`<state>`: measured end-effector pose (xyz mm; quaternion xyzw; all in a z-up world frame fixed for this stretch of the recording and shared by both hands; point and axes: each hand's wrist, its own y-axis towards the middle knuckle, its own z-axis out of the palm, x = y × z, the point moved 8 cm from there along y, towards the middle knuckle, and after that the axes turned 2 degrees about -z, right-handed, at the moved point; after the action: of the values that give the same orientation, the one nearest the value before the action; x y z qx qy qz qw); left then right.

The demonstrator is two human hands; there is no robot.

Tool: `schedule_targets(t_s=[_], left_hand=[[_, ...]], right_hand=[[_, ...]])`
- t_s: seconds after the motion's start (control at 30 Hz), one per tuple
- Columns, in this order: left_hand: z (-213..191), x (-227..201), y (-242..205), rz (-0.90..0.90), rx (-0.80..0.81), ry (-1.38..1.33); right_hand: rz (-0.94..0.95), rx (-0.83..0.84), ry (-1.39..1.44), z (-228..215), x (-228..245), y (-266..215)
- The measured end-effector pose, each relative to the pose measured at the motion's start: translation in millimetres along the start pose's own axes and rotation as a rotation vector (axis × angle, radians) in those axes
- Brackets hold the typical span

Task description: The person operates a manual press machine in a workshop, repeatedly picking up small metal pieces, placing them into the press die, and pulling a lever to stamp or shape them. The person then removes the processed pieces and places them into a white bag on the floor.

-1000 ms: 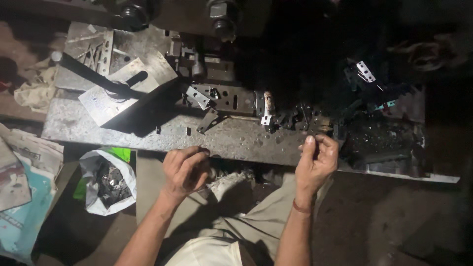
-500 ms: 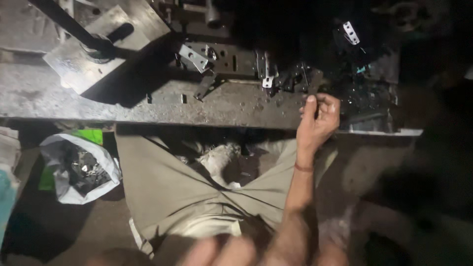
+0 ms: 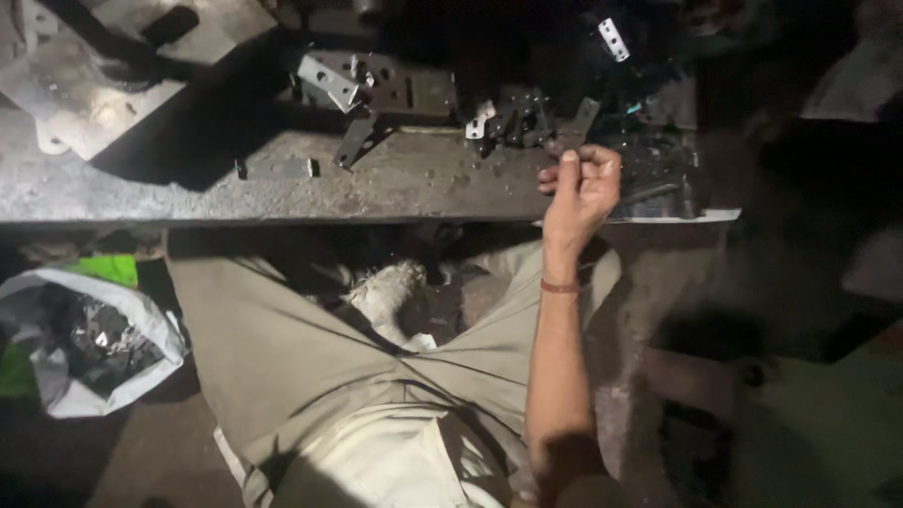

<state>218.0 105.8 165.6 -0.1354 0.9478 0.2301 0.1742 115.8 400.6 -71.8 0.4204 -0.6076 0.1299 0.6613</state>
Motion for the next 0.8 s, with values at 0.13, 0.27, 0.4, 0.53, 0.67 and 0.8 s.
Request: schedule_targets(t_s=[0.13, 0.27, 0.4, 0.53, 0.67, 0.8], left_hand=[[0.7, 13.1, -15.5, -0.057, 0.095, -0.033], [6.5, 19.7, -20.3, -0.116, 0.219, -0.111], [-19.3, 69.1, -25.5, -0.242, 0.173, -0.157], [-84.1, 174.6, -42.2, -0.471, -0.418, -0.135], [-65.2, 252.8, -20.6, -0.579, -0.521, 0.035], [-44.9, 279.4, -12.7, -0.508, -0.499, 0.096]], right_hand=[[0.052, 0.009, 0.042, 2.9, 2.2, 1.5], [0.088, 0.044, 0.158, 7.7, 22.5, -3.3], [0.199, 0.035, 0.317, 25.3, 29.1, -3.4], [0.173, 0.138, 0.257, 82.9, 60.7, -16.7], [0.048, 0.203, 0.051, 147.3, 101.5, 3.5], [-0.029, 0.224, -0.067, 182.2, 128.4, 27.8]])
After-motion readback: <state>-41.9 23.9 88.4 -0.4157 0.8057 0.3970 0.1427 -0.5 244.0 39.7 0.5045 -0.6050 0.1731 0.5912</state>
